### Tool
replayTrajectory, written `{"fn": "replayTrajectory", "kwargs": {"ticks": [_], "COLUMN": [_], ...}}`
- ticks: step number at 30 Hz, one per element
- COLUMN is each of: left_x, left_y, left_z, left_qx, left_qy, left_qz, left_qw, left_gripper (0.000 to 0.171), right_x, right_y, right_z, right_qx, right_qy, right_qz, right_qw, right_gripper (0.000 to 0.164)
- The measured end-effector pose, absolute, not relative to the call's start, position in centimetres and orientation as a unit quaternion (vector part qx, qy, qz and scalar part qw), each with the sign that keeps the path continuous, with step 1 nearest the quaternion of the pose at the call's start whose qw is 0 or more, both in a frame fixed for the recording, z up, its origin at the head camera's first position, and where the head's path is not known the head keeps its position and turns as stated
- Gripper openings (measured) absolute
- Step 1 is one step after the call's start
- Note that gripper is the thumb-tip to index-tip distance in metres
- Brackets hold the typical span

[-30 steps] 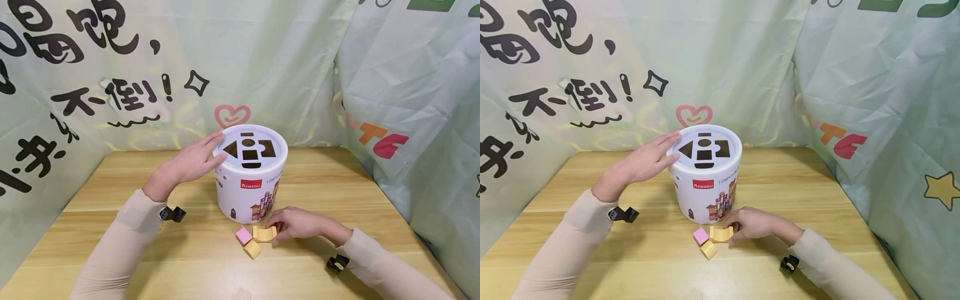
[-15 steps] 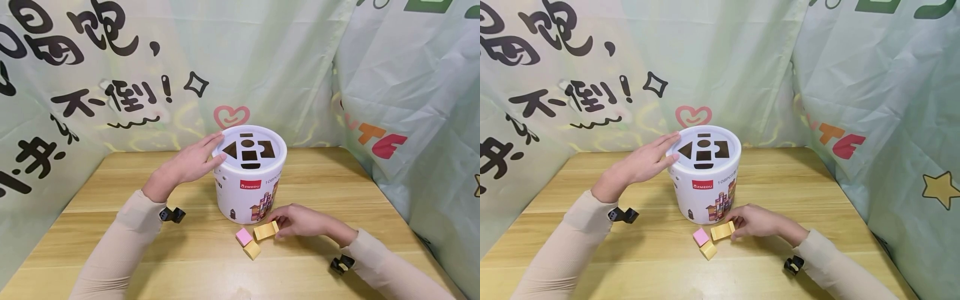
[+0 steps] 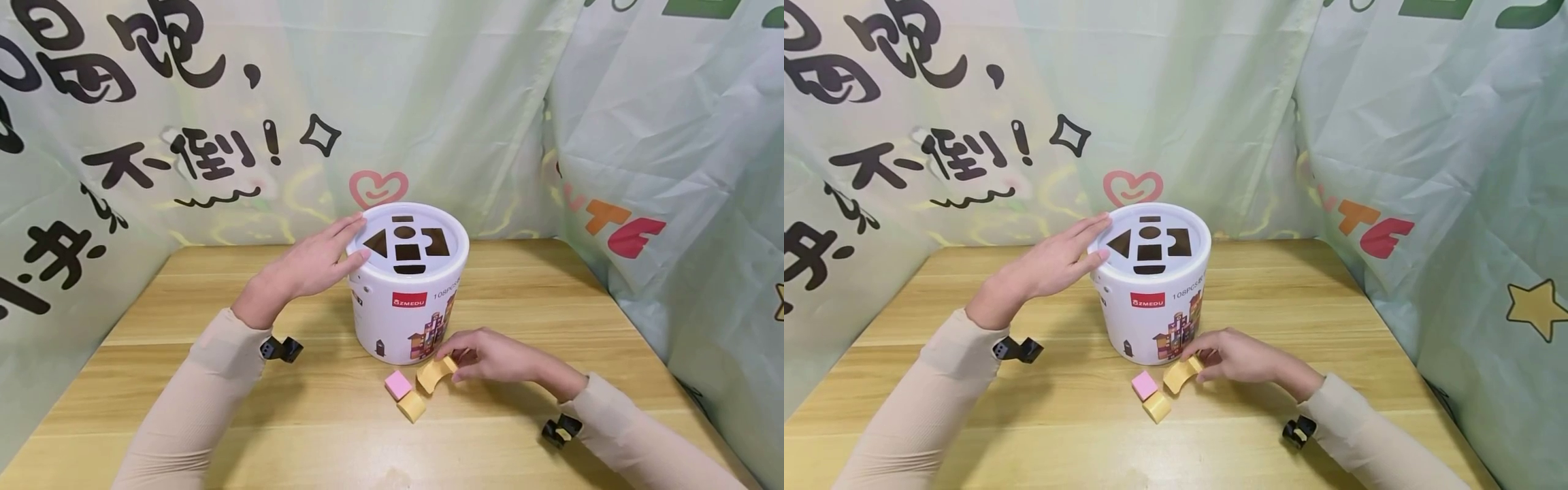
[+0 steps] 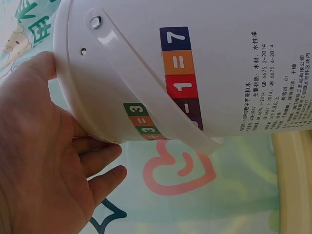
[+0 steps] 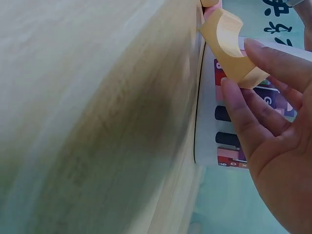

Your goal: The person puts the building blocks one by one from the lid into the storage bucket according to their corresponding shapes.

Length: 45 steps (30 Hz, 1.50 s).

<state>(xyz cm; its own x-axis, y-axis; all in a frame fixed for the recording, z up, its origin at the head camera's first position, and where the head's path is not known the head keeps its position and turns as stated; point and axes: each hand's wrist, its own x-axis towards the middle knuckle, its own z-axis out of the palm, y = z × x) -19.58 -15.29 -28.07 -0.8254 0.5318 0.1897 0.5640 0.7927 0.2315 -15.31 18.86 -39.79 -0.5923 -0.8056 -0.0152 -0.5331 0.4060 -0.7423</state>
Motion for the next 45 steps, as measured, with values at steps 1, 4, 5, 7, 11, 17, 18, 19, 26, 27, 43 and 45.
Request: {"fn": "replayTrajectory", "kwargs": {"ticks": [1,4,5,7,11,17,18,19,26,27,43,45], "left_x": [-19.6,-19.5,-19.5,-19.5,-19.5,-19.5,-19.5,-19.5,-19.6,-19.6,-19.5,-19.5], "left_y": [-15.3,-15.3,-15.3,-15.3,-15.3,-15.3,-15.3,-15.3,-15.3,-15.3,-15.3,-15.3], "left_z": [-28.1,-28.0,-28.0,-27.9,-27.9,-27.9,-27.9,-28.0,-28.0,-28.0,-27.9,-27.9], "left_qx": [-0.289,-0.288,-0.289,-0.289,-0.29,-0.29,-0.29,-0.29,-0.289,-0.289,-0.289,-0.288], "left_qy": [-0.945,-0.946,-0.946,-0.946,-0.945,-0.945,-0.945,-0.945,-0.946,-0.946,-0.946,-0.946], "left_qz": [-0.14,-0.137,-0.137,-0.137,-0.139,-0.138,-0.138,-0.138,-0.137,-0.137,-0.138,-0.138], "left_qw": [0.057,0.055,0.055,0.056,0.056,0.057,0.057,0.056,0.055,0.055,0.053,0.053], "left_gripper": [0.072,0.072,0.072,0.072,0.072,0.071,0.071,0.071,0.071,0.071,0.072,0.073], "right_x": [-15.3,-15.4,-15.4,-15.5,-15.5,-15.4,-15.5,-15.5,-15.4,-15.3,-14.5,-14.5], "right_y": [18.9,19.1,19.1,19.2,19.4,19.7,19.7,19.8,20.3,20.3,20.8,20.8], "right_z": [-39.8,-39.9,-39.9,-39.9,-40.0,-39.6,-39.5,-39.3,-38.6,-38.5,-36.1,-35.7], "right_qx": [-0.413,-0.425,-0.429,-0.437,-0.45,-0.431,-0.425,-0.421,-0.427,-0.43,-0.446,-0.443], "right_qy": [0.817,0.818,0.817,0.814,0.809,0.825,0.829,0.833,0.847,0.852,0.859,0.858], "right_qz": [-0.356,-0.346,-0.343,-0.341,-0.341,-0.328,-0.324,-0.319,-0.272,-0.253,-0.222,-0.234], "right_qw": [0.187,0.177,0.174,0.171,0.162,0.162,0.164,0.166,0.164,0.159,0.117,0.114], "right_gripper": [0.035,0.037,0.037,0.037,0.03,0.027,0.027,0.026,0.03,0.032,0.032,0.032]}}
